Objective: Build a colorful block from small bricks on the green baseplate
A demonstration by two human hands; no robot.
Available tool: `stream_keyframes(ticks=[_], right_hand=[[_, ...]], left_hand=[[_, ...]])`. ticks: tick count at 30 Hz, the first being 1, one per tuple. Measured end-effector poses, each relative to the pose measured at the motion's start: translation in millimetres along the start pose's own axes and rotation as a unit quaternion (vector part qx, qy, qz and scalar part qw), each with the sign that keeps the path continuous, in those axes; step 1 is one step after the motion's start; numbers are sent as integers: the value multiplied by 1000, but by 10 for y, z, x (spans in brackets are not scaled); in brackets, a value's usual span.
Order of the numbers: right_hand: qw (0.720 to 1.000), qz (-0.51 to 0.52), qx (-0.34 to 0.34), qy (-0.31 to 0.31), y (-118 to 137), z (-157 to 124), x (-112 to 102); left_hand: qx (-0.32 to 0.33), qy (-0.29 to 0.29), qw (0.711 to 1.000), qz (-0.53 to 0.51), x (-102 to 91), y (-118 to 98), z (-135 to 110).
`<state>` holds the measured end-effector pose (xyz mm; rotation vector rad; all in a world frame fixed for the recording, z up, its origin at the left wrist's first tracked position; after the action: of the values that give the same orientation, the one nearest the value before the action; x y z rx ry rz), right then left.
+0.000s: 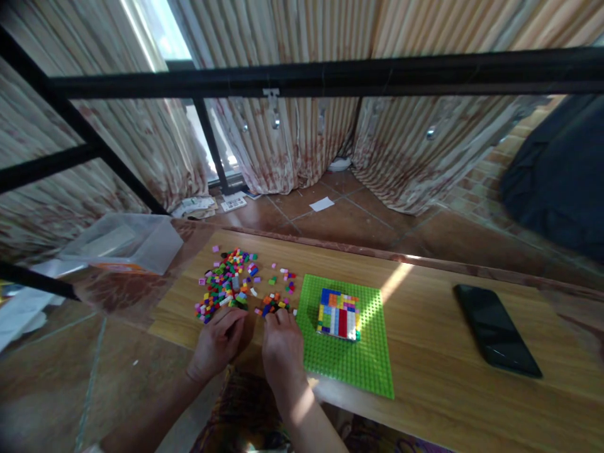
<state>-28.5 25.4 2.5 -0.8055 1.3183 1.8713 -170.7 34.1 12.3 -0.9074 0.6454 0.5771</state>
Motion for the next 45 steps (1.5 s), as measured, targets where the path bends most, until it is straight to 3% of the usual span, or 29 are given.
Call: stream_keyframes(ticks=[4, 7, 10, 13, 15, 18, 27, 39, 45], right_hand=[[998, 54, -9, -5, 6, -66, -94], [994, 96, 3, -48, -111, -159, -378], [985, 105, 47, -129, -447, -249, -809], [983, 52, 86, -153, -853, -252, -1148], [985, 37, 94, -139, -1058, -195, -1254], [990, 54, 67, -111, -1180, -77, -1261], [990, 91, 16, -102, -1163, 33, -1133], [981, 145, 72, -108, -1280, 29, -1107], [961, 205, 169, -78, -1357, 68, -1056]], left_hand=[[5, -11, 1000, 10, -19, -15, 12], [8, -16, 1000, 19, -25, -16, 19], [9, -8, 1000, 24, -10, 0, 18], [9, -1, 1000, 29, 10, 27, 7], [12, -8, 999, 32, 12, 38, 0], [13, -15, 999, 35, 9, 39, 1], [11, -6, 999, 39, -15, -16, 30], [5, 2, 999, 43, 11, 13, 13], [8, 3, 999, 39, 13, 5, 19]])
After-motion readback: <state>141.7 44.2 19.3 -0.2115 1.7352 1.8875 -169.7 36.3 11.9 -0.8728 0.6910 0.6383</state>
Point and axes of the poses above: each hand's wrist, its own z-axis towards the middle knuckle, its own x-axis out of the palm, y = z × x, the point moved 6 cm from there along z, towards the middle knuckle, and after that the axes turned 2 degrees about z, right-handed, at the moved point
